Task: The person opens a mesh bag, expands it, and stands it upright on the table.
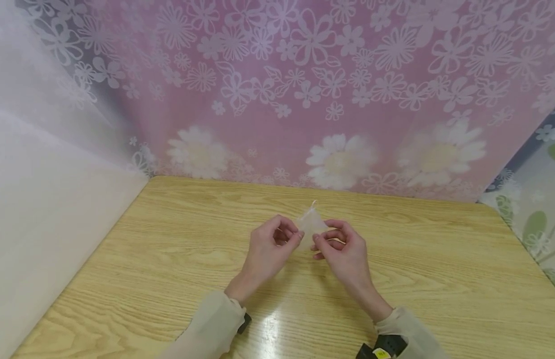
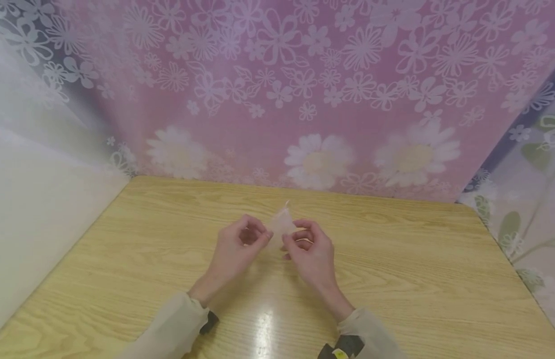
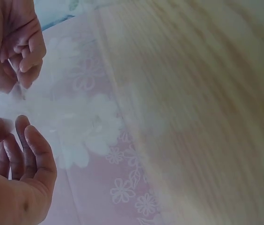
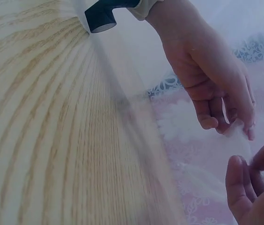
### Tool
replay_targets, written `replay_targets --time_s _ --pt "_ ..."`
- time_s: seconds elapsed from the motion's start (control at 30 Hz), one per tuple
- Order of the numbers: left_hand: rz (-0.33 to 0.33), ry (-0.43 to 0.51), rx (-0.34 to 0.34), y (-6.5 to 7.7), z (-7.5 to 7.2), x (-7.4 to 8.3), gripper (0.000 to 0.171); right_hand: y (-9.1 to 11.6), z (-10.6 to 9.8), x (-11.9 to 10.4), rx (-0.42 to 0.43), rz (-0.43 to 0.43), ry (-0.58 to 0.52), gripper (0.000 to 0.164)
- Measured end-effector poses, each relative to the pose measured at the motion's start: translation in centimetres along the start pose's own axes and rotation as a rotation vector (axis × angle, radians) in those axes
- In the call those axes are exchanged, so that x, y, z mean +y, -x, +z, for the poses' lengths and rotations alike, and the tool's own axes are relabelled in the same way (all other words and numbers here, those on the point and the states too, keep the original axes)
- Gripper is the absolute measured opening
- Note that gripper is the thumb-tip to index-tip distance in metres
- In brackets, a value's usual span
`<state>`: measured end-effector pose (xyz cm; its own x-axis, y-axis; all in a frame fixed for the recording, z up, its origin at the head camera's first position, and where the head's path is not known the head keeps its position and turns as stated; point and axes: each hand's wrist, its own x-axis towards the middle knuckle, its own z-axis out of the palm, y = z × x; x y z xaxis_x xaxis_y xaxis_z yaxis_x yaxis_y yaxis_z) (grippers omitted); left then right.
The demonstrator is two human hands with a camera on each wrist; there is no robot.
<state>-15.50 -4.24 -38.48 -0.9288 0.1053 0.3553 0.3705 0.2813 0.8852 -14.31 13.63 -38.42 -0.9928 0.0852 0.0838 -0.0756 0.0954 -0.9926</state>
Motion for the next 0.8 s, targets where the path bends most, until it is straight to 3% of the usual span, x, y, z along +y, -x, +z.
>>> replay_targets --time_s 0.23,0.43,0.6,0.8 --pt "0.008 -0.031 0.039 -0.2 -0.1 -0.2 0.011 0.0 -0.2 0.0 0.08 -0.047 0.036 0.022" --pt "0.131 -0.144 -0.039 -0.4 -0.7 0.0 0.028 -0.3 -0.5 0.2 0.057 -0.083 0.068 0.016" --pt "0.227 -0.202 -0.074 -0.5 -1.0 0.1 0.016 -0.4 -0.7 0.5 0.006 -0.141 0.091 0.01" --pt "0.226 -0.194 -0.071 -0.4 -0.9 -0.1 0.006 -0.2 -0.7 0.8 -0.005 -0.318 0.222 0.01"
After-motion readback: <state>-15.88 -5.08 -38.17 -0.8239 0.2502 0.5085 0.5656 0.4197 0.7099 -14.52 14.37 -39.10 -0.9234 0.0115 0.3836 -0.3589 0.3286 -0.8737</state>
